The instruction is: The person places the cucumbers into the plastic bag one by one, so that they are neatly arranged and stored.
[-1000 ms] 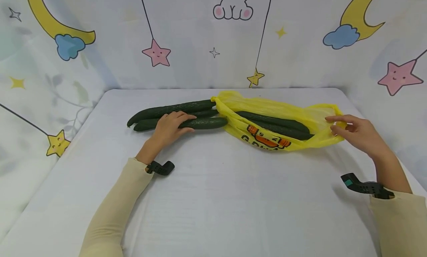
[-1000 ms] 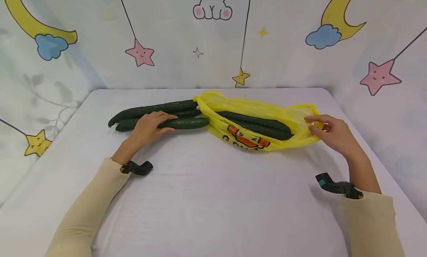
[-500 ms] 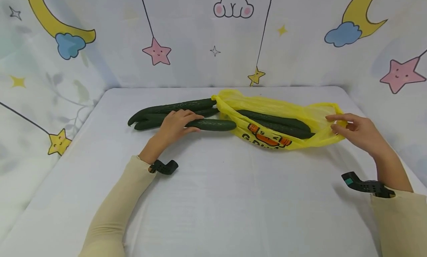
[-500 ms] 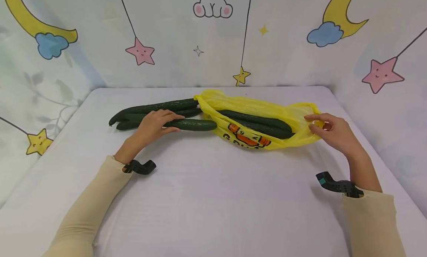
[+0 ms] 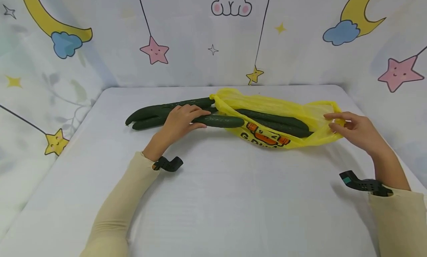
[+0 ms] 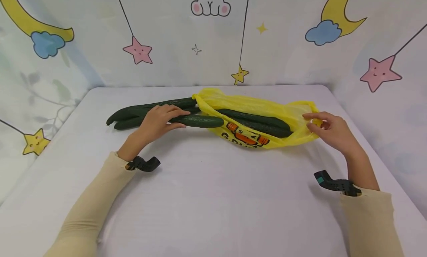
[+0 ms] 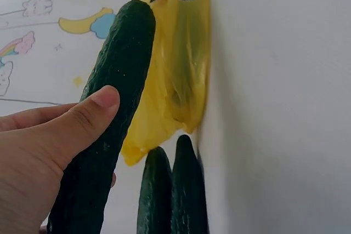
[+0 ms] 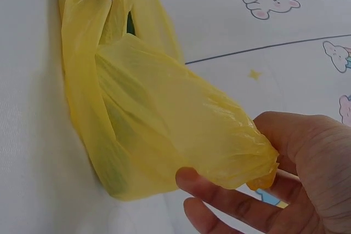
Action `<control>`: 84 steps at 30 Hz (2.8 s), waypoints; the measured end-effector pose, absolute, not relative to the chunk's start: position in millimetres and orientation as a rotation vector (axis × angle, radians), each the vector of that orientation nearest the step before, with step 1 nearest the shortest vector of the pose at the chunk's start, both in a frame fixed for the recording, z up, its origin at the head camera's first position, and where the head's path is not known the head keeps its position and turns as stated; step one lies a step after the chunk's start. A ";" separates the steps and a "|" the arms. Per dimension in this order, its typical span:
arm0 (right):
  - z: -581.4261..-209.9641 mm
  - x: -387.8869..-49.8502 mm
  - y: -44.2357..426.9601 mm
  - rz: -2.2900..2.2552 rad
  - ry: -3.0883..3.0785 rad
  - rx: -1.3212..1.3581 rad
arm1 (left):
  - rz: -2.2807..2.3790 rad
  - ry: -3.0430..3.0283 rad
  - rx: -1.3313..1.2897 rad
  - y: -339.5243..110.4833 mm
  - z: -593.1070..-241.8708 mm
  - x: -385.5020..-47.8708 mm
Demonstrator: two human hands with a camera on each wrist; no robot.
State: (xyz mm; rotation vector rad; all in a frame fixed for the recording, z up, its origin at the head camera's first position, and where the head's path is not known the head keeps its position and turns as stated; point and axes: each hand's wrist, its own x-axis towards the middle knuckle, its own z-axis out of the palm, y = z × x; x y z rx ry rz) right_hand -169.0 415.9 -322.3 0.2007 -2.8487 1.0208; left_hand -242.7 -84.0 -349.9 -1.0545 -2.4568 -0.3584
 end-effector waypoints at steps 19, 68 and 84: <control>-322.7 -168.7 413.6 1.005 -2.895 0.141 | -0.226 -2.422 -1.112 -47.8 -329.3 -248.3; -320.3 -167.9 413.8 1.011 -2.873 0.174 | -0.378 -2.595 -1.473 102.0 -323.1 -279.3; -319.1 -169.0 409.9 0.986 -2.914 0.157 | -0.337 -2.740 -1.410 107.4 -349.6 -291.6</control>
